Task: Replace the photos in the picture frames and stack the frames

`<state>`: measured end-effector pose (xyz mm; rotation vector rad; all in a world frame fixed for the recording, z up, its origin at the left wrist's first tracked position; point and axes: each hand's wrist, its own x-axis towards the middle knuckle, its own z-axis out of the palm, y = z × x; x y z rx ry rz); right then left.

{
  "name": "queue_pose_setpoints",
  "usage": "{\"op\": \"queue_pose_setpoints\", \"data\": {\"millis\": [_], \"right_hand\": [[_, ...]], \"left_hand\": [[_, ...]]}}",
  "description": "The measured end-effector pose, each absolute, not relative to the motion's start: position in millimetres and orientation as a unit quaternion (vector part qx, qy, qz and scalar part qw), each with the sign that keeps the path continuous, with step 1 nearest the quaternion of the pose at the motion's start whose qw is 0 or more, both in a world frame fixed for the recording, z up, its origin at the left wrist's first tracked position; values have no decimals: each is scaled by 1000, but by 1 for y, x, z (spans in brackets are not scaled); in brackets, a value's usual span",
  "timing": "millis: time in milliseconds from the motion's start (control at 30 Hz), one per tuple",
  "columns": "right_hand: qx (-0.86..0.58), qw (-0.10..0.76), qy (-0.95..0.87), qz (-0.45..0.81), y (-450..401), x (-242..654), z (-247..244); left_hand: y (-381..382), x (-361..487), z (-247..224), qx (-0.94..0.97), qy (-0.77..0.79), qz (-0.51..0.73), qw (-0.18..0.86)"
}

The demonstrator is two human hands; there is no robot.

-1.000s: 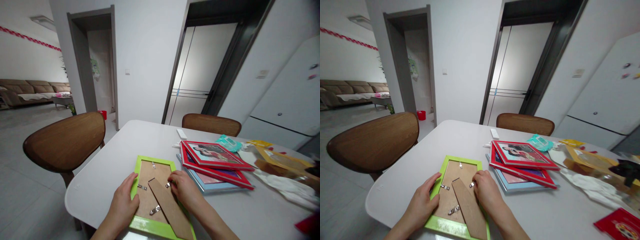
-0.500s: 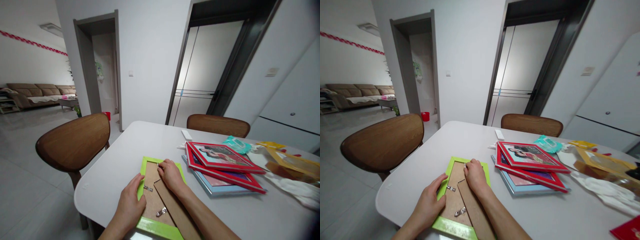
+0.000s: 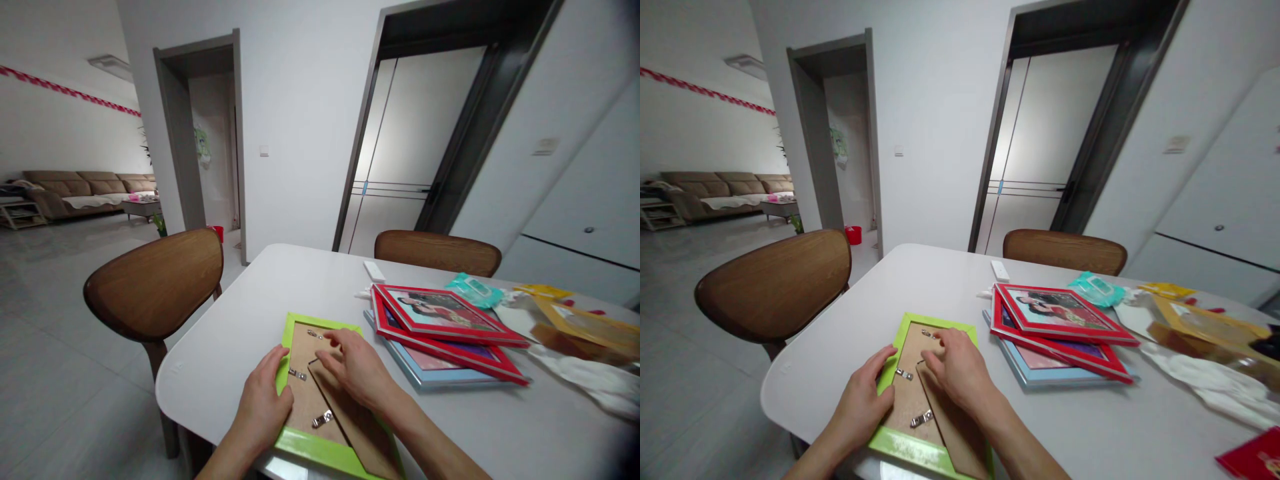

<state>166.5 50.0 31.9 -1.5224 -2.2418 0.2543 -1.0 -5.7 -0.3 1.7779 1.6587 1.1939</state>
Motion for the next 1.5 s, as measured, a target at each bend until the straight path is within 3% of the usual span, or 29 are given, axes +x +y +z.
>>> {"op": "queue_pose_setpoints", "data": {"millis": [133, 533, 1333, 1500], "right_hand": [[-539, 159, -815, 140, 15, 177, 34], [-556, 125, -805, 167, 14, 178, 51], [-549, 96, -823, 111, 9, 187, 53], [-553, 96, -820, 113, 8, 186, 53]], "left_hand": [[-6, -1, -1, 638, 605, 426, 215], [-7, -1, 14, 631, 616, 394, 258], [-17, 7, 5, 683, 608, 356, 192], [-21, 10, 18, 726, 605, 283, 164]]}}
